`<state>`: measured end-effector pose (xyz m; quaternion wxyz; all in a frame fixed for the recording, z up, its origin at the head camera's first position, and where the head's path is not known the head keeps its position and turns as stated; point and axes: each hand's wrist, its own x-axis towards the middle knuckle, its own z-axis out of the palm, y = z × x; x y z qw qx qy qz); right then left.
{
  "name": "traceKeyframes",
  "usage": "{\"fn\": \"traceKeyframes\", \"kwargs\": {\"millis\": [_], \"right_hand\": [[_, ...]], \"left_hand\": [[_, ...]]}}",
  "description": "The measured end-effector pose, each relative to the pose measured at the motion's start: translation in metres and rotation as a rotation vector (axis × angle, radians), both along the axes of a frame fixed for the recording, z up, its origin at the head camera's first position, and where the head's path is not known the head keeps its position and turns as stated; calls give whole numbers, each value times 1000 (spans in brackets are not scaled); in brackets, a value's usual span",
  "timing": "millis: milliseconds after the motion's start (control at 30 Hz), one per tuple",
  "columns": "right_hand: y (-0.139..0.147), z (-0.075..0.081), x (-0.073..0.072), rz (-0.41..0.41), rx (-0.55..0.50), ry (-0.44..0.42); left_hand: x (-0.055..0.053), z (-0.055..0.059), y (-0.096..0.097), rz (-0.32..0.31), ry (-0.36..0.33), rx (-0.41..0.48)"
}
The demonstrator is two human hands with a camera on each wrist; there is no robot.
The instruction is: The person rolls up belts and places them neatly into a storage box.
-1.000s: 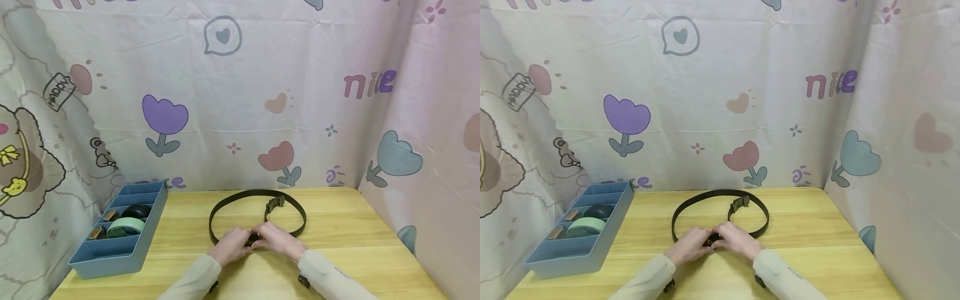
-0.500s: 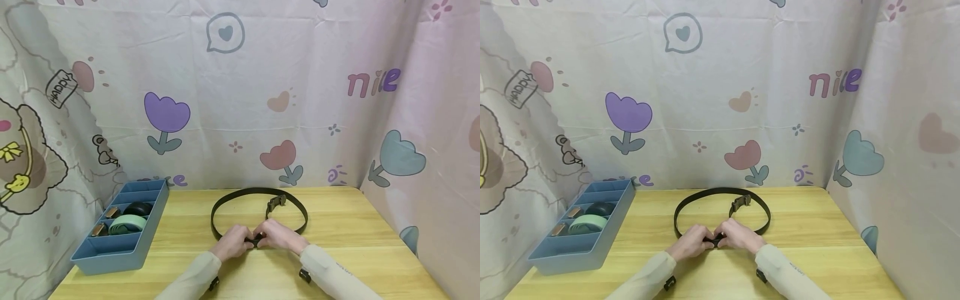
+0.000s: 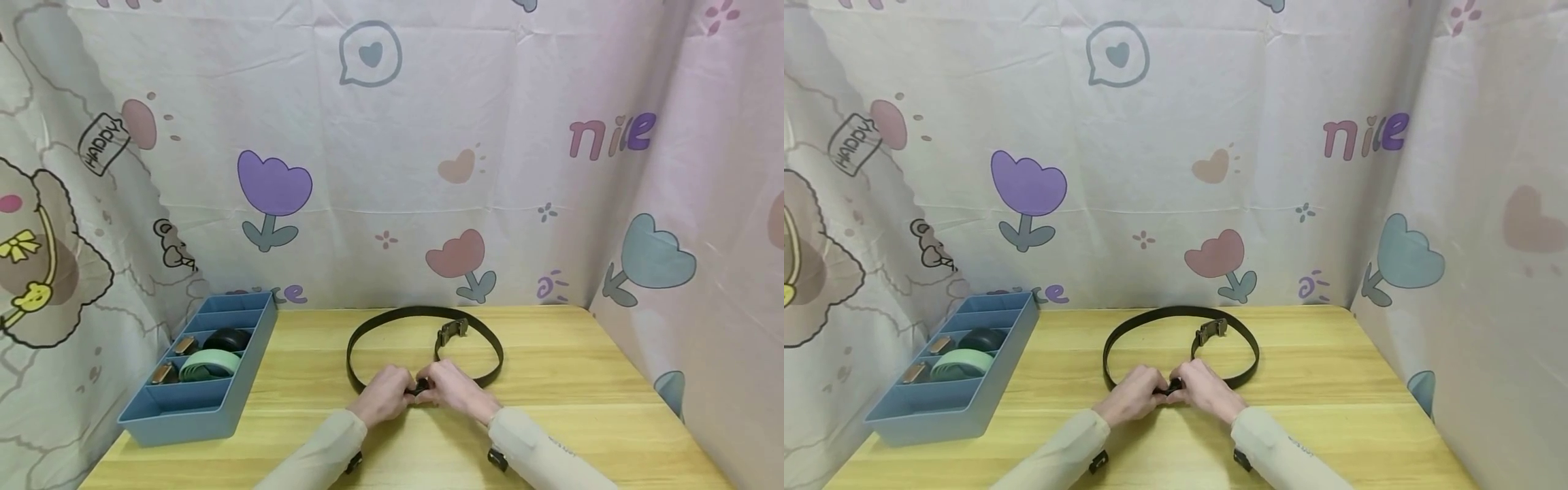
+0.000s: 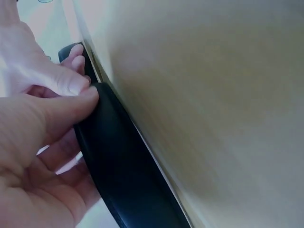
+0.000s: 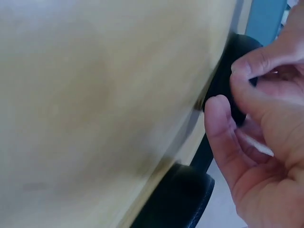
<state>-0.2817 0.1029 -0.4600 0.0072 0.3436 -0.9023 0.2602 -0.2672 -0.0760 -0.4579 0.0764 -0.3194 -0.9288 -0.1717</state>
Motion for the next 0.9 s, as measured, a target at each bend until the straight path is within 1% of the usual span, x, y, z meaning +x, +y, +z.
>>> {"fn": "traceKeyframes", "kwargs": {"millis": [67, 267, 333, 433, 533, 633, 733, 833, 900], "right_hand": [[0, -1, -1, 13, 15, 5], [2, -4, -3, 36, 57, 28], [3, -4, -4, 51, 69, 35], [5, -3, -5, 81, 72, 30], [6, -3, -6, 90, 47, 16], [6, -3, -5, 66, 15, -10], [5, -3, -4, 21, -5, -19], [3, -2, -2, -11, -20, -11], [1, -1, -1, -15, -25, 5]], "left_hand": [[-2, 1, -2, -30, 2, -13], [-11, -1, -12, -131, -67, -56], [-12, -1, -16, -151, -72, -77], [-12, -1, -18, -159, -66, -95], [-11, -1, -17, -146, -51, -106], [-10, -1, -14, -134, -54, -110], [-10, 1, -11, -121, -84, -103], [-11, 1, -9, -136, -104, -93], [-12, 1, -7, -154, -120, -80]]}}
